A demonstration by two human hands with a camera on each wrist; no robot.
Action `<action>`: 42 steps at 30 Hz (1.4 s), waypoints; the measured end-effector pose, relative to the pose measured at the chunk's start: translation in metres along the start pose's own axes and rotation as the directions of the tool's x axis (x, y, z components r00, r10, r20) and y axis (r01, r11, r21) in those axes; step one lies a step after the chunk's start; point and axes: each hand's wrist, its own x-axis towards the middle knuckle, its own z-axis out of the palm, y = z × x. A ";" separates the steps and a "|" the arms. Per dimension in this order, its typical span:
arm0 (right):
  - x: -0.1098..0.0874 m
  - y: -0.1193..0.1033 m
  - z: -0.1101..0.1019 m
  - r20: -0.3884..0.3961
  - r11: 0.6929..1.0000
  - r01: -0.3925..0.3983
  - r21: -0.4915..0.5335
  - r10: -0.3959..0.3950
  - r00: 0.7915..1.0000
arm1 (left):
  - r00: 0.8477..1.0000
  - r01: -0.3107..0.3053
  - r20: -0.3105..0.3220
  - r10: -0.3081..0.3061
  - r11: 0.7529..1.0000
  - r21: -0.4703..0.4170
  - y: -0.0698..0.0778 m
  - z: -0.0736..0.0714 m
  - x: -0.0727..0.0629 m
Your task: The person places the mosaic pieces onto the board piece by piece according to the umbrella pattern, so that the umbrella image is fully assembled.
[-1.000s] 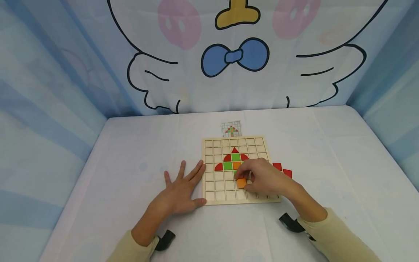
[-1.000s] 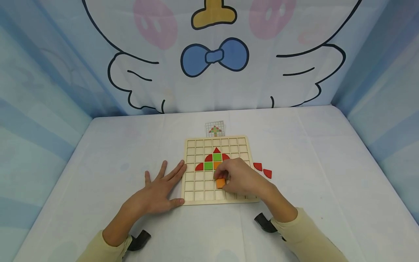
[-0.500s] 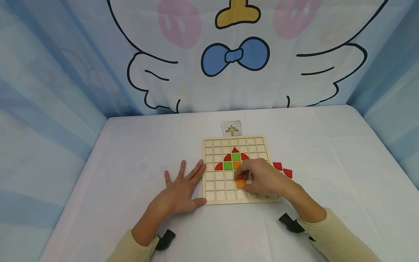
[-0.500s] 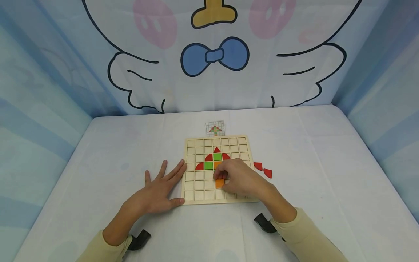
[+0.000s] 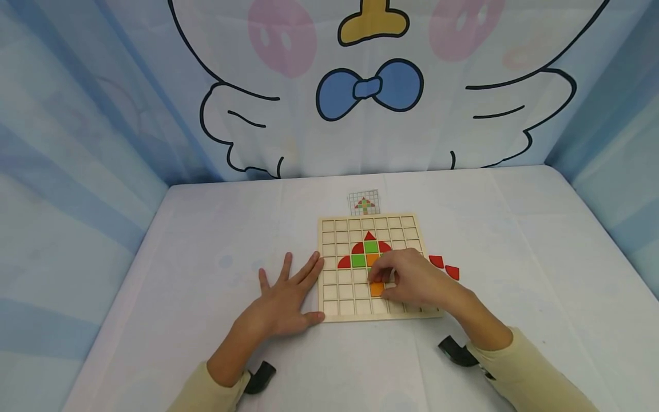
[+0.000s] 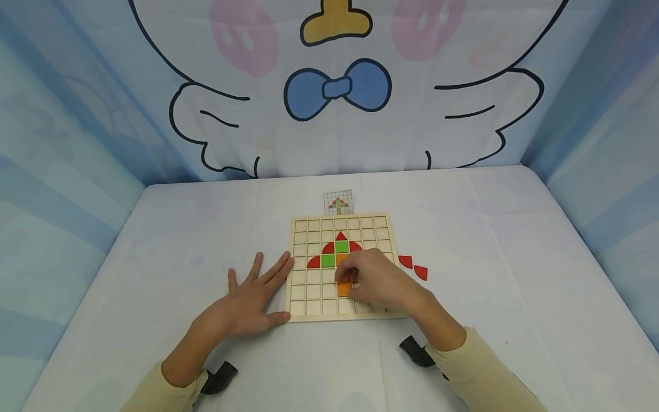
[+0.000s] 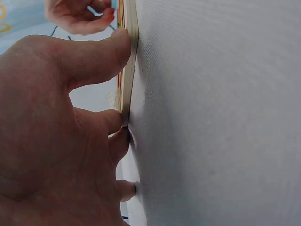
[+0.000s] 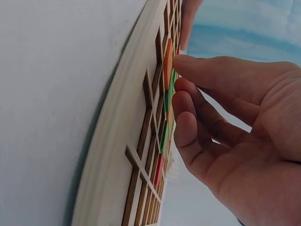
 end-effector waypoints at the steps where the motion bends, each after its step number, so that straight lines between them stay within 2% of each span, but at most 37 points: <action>1: 0.000 0.000 -0.001 -0.004 1.000 -0.004 -0.002 0.004 1.000 | 1.000 0.000 0.000 0.000 1.000 0.000 0.000 0.000 0.000; 12: -0.009 0.008 -0.021 -0.081 0.999 -0.020 -0.033 0.017 0.997 | 1.000 -0.003 -0.002 0.003 1.000 -0.010 0.000 0.000 -0.001; 22: -0.035 0.025 -0.049 -0.162 0.991 -0.113 -0.074 0.100 0.982 | 1.000 0.002 0.003 -0.002 1.000 -0.012 0.000 0.001 0.000; 29: -0.048 0.041 -0.061 -0.200 0.977 -0.187 -0.103 0.163 0.966 | 1.000 0.000 0.005 0.000 1.000 -0.010 0.000 0.002 0.000; 35: -0.050 0.054 -0.065 -0.193 0.960 -0.263 -0.093 0.242 0.951 | 1.000 0.002 0.003 -0.002 1.000 -0.012 0.001 0.001 0.000; 42: -0.051 0.062 -0.069 -0.113 0.923 -0.369 -0.110 0.357 0.927 | 1.000 0.002 0.004 -0.002 1.000 -0.012 0.000 0.001 0.001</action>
